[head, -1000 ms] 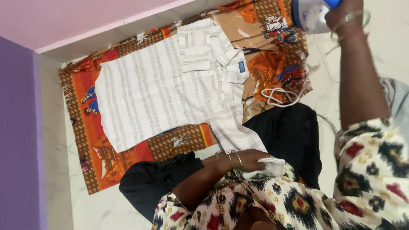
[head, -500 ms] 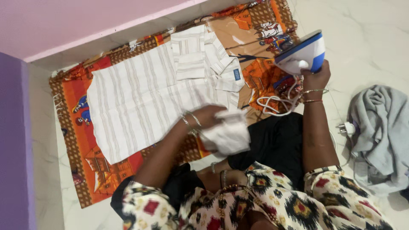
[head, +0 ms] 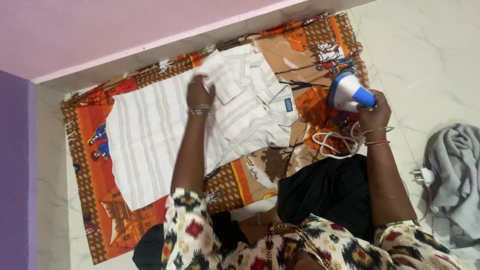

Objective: The person irons a white striped shirt laid out on a patterned mat on the floor. They use a blue and white iron to smooth the shirt, repeatedly adjusting and repositioning the fabric to iron different sections.

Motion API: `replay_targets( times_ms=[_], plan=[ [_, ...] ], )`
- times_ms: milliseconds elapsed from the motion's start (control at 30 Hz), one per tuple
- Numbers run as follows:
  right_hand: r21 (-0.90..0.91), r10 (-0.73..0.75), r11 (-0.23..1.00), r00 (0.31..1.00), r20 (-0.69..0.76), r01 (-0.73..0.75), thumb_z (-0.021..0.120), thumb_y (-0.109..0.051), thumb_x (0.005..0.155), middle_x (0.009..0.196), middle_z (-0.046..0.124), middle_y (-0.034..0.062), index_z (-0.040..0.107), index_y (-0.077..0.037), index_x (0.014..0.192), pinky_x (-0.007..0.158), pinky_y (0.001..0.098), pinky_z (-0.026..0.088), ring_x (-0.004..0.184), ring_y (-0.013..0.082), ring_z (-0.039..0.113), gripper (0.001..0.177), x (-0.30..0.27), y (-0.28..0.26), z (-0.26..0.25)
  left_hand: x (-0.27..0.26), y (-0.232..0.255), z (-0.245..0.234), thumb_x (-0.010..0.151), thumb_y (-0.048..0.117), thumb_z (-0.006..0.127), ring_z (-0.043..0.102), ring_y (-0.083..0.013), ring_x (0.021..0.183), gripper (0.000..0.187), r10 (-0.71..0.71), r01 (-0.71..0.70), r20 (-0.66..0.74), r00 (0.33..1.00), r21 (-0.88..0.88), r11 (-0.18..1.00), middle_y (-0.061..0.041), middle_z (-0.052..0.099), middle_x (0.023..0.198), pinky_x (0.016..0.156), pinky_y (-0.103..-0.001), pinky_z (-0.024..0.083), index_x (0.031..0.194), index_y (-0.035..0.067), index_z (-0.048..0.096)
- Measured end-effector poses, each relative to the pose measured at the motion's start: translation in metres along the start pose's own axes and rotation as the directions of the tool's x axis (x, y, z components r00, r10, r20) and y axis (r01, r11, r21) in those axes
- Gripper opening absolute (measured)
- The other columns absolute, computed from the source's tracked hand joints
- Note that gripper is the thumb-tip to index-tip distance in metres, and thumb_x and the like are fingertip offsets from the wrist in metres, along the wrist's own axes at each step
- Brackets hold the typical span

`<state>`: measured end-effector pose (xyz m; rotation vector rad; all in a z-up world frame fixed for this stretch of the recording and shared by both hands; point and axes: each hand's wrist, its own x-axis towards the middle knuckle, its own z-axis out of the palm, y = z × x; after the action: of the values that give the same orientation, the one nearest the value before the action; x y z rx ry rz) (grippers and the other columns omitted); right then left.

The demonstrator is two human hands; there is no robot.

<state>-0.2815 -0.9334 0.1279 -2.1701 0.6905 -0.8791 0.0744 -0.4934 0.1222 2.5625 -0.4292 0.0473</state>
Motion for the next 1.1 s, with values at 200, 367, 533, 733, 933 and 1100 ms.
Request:
replay_targets(
  times_ms=[200,367,533,733,933,1100],
  plan=[
    [-0.216,-0.072,0.966,0.953,0.293,0.139,0.081,-0.015,0.084,0.116,0.071,0.0185,0.071,-0.008,0.128,0.09,0.044,0.056,0.103,0.0367,0.07,0.045,0.006,-0.07,-0.01,-0.136,-0.054,0.042,0.083,0.043,0.077,0.071,-0.032,0.099,0.041,-0.38,0.393,0.104,0.919,-0.183,0.901,-0.015,0.076,0.106,0.091,-0.042,0.055,0.106,0.008,0.074],
    [-0.229,-0.177,0.911,0.827,0.534,0.343,0.08,-0.027,0.083,0.119,0.072,0.0184,0.069,-0.014,0.134,0.089,0.0487,0.054,0.106,0.0389,0.068,0.054,0.02,-0.153,-0.008,-0.182,-0.056,0.063,0.084,0.049,0.076,0.075,-0.0338,0.086,0.049,-0.283,0.393,0.598,0.75,-0.057,0.918,-0.022,0.078,0.094,0.083,-0.04,0.057,0.093,0.001,0.078],
    [-0.152,-0.172,0.911,0.687,0.705,0.384,0.073,-0.034,0.089,0.119,0.07,0.0228,0.059,-0.011,0.14,0.092,0.0503,0.053,0.106,0.042,0.068,0.058,0.012,-0.223,0.032,-0.199,-0.071,0.065,0.091,0.039,0.078,0.066,-0.0241,0.081,0.039,-0.211,0.459,0.694,0.688,-0.192,0.867,-0.015,0.075,0.092,0.075,-0.038,0.054,0.098,0.001,0.076],
    [-0.069,0.048,0.997,0.396,0.917,0.039,0.066,-0.036,0.088,0.095,0.074,0.0224,0.036,-0.023,0.155,0.07,0.0479,0.06,0.072,0.0387,0.074,0.075,-0.051,-0.258,0.116,-0.219,-0.084,0.053,0.086,0.031,0.085,0.063,-0.0173,0.075,0.037,-0.31,0.627,0.664,0.68,-0.308,0.716,-0.007,0.072,0.086,0.069,-0.035,0.054,0.103,0.001,0.075],
    [-0.024,-0.054,0.984,0.427,0.903,0.175,0.064,-0.038,0.095,0.092,0.074,0.0236,0.046,-0.031,0.152,0.073,0.0489,0.059,0.077,0.0378,0.073,0.06,-0.114,-0.243,0.186,-0.215,-0.078,0.056,0.082,0.034,0.085,0.065,-0.0196,0.074,0.034,-0.323,0.608,0.687,0.651,-0.217,0.764,-0.009,0.076,0.086,0.07,-0.037,0.055,0.097,0.005,0.079],
    [-0.17,-0.022,0.912,0.459,0.888,0.372,0.059,-0.034,0.099,0.102,0.068,0.0318,0.042,-0.029,0.154,0.083,0.0531,0.056,0.092,0.0476,0.069,0.058,-0.144,-0.235,0.217,-0.207,-0.085,0.063,0.077,0.031,0.09,0.068,-0.0207,0.077,0.035,-0.265,0.507,0.681,0.683,-0.18,0.843,-0.012,0.077,0.088,0.074,-0.037,0.056,0.094,0.003,0.079]
  ],
)
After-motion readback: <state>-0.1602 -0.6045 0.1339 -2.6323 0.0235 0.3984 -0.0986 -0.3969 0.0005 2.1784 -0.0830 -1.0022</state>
